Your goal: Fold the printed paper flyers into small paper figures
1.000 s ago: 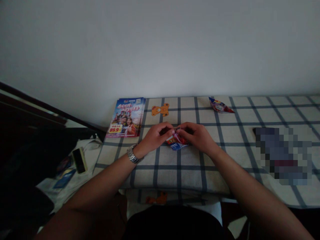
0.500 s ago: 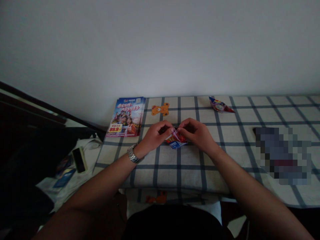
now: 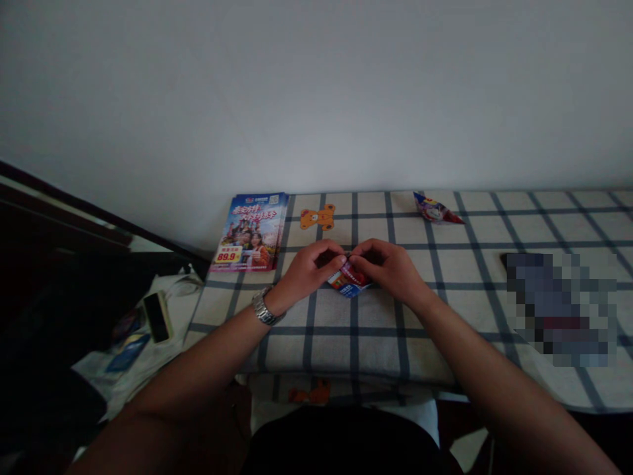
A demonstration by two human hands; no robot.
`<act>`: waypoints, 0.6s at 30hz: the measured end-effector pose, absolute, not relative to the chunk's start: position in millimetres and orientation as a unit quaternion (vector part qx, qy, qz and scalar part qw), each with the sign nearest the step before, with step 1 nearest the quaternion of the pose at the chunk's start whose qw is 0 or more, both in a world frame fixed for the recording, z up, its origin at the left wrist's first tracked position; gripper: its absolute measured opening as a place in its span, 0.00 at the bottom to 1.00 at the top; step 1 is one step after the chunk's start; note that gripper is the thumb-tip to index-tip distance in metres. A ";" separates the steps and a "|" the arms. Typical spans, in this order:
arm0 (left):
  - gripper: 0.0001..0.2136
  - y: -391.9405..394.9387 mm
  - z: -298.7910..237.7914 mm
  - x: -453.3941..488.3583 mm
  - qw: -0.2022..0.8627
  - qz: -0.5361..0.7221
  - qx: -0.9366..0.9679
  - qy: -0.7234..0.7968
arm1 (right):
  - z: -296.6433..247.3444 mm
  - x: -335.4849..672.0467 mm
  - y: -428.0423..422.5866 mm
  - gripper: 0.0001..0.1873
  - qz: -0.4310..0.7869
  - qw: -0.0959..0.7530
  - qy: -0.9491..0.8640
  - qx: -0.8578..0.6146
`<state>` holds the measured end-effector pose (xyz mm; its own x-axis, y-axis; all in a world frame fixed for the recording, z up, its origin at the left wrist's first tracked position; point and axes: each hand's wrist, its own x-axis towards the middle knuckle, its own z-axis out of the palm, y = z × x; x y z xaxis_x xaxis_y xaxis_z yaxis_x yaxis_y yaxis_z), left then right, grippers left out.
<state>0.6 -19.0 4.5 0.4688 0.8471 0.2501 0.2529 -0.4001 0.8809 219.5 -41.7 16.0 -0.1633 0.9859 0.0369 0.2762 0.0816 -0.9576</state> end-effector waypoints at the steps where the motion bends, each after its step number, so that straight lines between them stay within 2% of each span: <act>1: 0.13 -18.9 4.8 0.6 0.412 0.361 0.753 0.365 | 15.7 219.6 -41.9 0.16 0.445 0.399 -0.618 -0.511; 18: 0.13 -19.6 5.0 2.1 0.468 0.363 0.728 0.345 | 10.6 215.9 -43.1 0.14 0.494 0.410 -0.601 -0.477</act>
<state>2.1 -19.6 5.0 0.4987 0.8419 0.2059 0.1633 -0.3246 0.9316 215.9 -43.1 10.6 -0.2098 0.9775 0.0217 0.1683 0.0580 -0.9840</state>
